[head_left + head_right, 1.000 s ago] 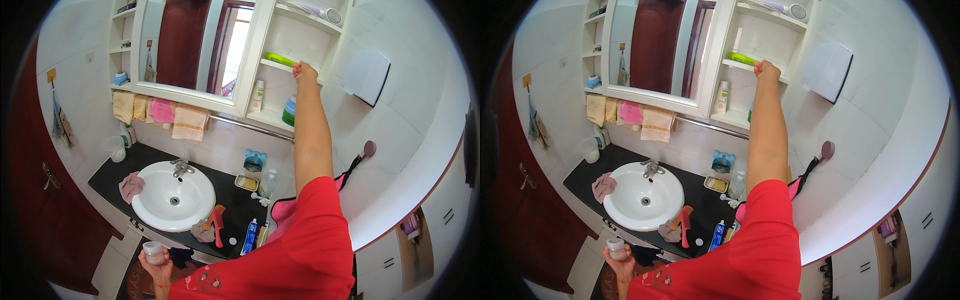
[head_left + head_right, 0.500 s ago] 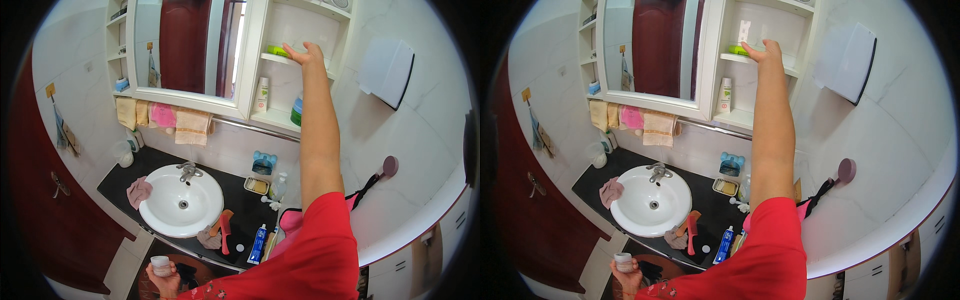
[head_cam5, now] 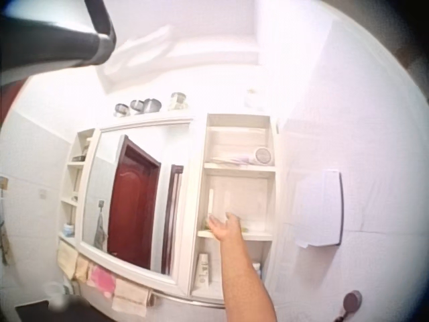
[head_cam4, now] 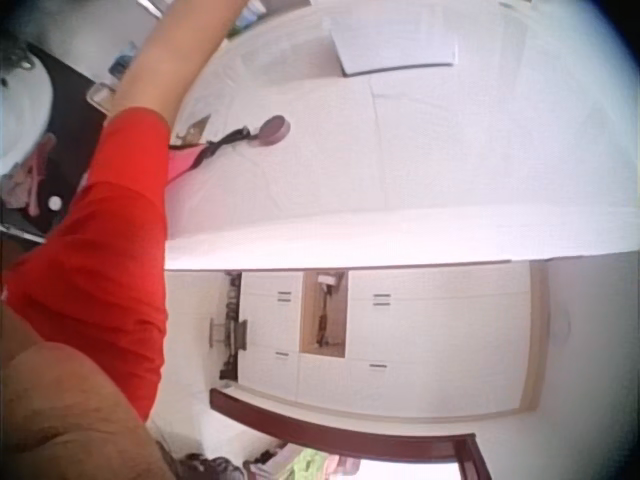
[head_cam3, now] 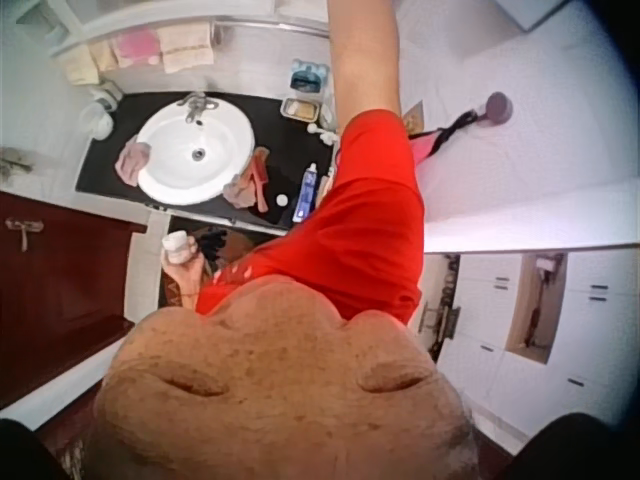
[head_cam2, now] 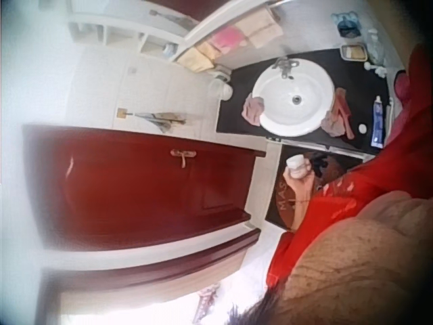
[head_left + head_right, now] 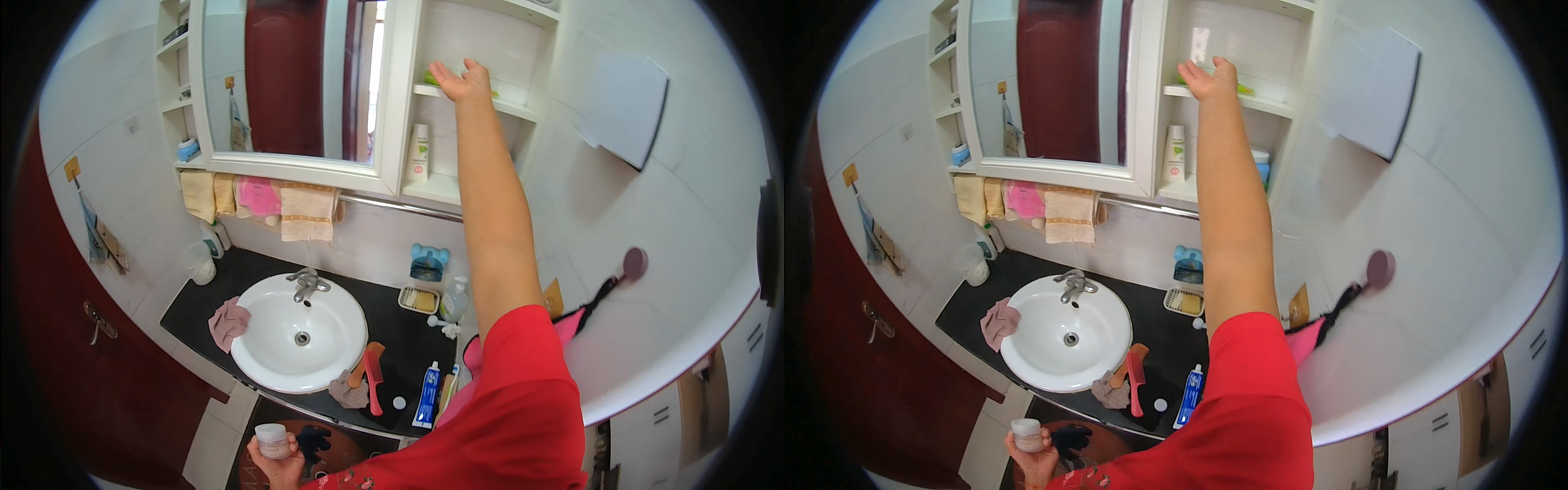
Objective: The person wipes down several toiletry bottles and a comb with a cloth, then places them back onto a bathroom shelf.
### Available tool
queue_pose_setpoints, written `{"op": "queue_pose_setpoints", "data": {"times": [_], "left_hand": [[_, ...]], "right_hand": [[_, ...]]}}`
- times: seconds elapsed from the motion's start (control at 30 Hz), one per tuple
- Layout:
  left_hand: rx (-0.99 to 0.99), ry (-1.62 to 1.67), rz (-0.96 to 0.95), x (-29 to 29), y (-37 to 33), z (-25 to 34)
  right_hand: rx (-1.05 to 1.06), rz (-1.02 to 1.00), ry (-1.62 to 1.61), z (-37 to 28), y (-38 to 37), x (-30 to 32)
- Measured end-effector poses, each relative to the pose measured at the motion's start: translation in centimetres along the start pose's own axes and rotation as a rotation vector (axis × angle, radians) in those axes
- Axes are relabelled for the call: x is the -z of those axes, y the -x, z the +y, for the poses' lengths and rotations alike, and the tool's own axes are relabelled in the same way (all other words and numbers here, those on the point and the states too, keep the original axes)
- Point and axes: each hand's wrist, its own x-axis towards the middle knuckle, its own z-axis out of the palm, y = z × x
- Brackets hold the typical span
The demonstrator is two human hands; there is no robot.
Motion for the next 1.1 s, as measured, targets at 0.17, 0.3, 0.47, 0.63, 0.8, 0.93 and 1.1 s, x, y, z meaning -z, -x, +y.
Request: {"op": "queue_pose_setpoints", "data": {"times": [0.17,0.3,0.47,0.63,0.8,0.93,1.1], "left_hand": [[0.165,-0.135,-0.149,-0.7,-2.0,0.3],[0.192,-0.123,-0.31,-0.8,-2.0,2.9],[0.277,-0.07,-0.382,-2.7,-4.4,3.2],[0.398,-0.056,-0.566,-4.3,-4.4,3.4],[0.422,-0.097,-0.478,-4.1,-3.4,2.5],[0.426,-0.088,-0.449,-3.6,-1.8,2.4],[0.38,-0.027,-0.421,-3.6,0.1,2.1]], "right_hand": [[-0.146,-0.516,-0.066,-1.6,4.4,5.4],[-0.301,-0.783,0.003,6.4,22.5,12.9],[-0.52,-0.717,0.06,14.0,44.8,30.3],[-0.698,-0.356,0.215,20.1,61.3,35.0],[-0.451,0.185,0.812,24.7,63.0,35.5],[0.078,0.322,1.326,27.0,61.3,32.9],[0.311,0.296,1.745,25.2,57.9,35.1]]}}
